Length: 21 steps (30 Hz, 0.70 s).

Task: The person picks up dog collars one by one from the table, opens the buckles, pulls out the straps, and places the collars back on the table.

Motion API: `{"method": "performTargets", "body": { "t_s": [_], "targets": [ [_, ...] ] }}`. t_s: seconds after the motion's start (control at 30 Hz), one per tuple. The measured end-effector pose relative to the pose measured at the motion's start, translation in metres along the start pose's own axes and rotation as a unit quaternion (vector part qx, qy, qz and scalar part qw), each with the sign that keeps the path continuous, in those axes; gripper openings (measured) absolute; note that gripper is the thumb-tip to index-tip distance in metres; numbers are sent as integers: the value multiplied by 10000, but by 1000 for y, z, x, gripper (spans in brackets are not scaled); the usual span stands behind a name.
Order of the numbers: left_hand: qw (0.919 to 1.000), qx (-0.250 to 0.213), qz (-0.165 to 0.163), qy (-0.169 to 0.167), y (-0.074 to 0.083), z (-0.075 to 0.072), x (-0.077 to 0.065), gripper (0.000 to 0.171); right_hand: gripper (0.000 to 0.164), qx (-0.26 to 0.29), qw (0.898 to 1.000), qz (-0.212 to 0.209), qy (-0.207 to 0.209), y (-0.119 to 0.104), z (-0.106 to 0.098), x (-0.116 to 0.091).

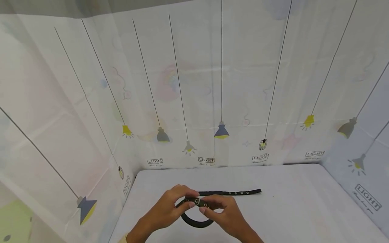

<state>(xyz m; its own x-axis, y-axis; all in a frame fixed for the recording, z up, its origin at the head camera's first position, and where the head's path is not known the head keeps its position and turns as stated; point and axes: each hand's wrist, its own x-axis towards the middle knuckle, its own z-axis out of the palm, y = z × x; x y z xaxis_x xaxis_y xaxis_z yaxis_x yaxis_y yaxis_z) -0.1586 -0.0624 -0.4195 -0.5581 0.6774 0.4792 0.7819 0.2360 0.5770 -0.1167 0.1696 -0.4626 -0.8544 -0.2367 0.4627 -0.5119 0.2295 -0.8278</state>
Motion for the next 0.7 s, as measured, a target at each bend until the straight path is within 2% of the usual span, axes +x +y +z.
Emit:
{"method": "performTargets", "body": {
  "t_s": [0.4, 0.7],
  "targets": [
    [9998, -52, -15, 169, 4, -1, 1, 25, 19, 88, 9998, -171, 0, -4, -1, 2],
    [9999, -43, 27, 161, 5, -1, 2, 28, 20, 69, 10000, -62, -36, -5, -5, 4]
  ]
}}
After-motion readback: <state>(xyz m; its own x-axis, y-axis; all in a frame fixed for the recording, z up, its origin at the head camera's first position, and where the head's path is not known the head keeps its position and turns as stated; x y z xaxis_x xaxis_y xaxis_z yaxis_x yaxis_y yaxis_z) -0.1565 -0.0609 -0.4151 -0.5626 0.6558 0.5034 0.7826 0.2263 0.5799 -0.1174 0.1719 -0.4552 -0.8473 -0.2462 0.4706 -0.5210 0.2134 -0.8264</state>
